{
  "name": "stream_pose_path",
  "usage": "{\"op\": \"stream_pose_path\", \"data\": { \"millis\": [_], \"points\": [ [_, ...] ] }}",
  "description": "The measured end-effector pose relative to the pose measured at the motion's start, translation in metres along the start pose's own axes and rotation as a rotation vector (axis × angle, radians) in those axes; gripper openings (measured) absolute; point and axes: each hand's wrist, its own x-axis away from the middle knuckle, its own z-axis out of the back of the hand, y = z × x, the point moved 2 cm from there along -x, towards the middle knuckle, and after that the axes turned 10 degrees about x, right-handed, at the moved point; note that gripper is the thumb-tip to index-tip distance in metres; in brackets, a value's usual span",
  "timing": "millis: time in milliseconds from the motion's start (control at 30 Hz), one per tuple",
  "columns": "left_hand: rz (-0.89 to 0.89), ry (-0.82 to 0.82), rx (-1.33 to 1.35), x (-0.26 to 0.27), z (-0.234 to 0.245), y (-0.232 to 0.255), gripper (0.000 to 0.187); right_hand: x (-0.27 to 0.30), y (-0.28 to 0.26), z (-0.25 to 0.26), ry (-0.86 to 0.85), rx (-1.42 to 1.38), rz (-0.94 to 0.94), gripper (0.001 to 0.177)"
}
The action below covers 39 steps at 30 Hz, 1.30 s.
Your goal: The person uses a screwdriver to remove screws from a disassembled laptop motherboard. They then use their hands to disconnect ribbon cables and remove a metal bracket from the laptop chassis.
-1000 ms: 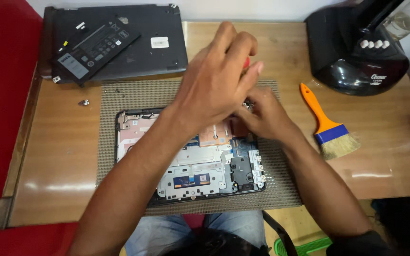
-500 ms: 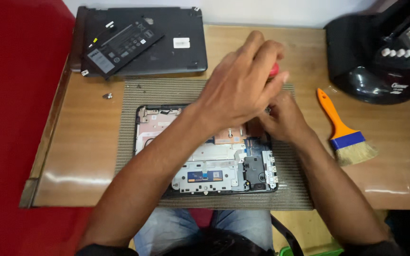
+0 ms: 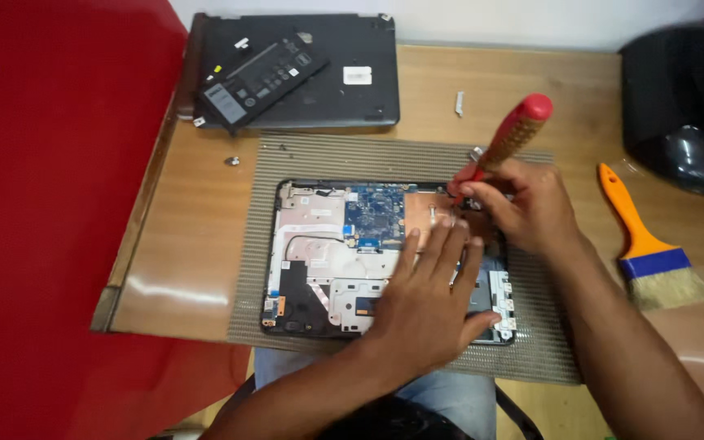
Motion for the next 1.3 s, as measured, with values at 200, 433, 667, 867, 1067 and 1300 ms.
{"op": "stream_pose_path", "data": {
  "millis": [200, 433, 667, 867, 1067, 1300],
  "points": [
    [-0.006, 0.231, 0.338, -0.017, 0.019, -0.011, 0.050, 0.003, 0.006, -0.003, -0.008, 0.072, -0.020, 0.012],
    [-0.103, 0.273, 0.418, -0.090, 0.068, -0.050, 0.056, 0.009, 0.032, -0.016, 0.110, 0.156, 0.096, 0.028],
    [-0.084, 0.238, 0.398, -0.112, 0.079, -0.048, 0.024, 0.008, 0.031, -0.017, 0.104, 0.158, 0.125, 0.018],
    [-0.119, 0.243, 0.358, -0.112, 0.076, -0.052, 0.029, 0.015, 0.019, -0.005, -0.014, 0.145, -0.008, 0.004],
    [-0.164, 0.212, 0.420, -0.116, 0.073, -0.049, 0.027, 0.018, 0.029, -0.006, 0.040, 0.227, 0.035, 0.013],
    [-0.237, 0.248, 0.552, -0.118, 0.072, -0.044, 0.022, 0.010, 0.018, -0.005, 0.081, 0.223, 0.076, 0.021]
  ]
}}
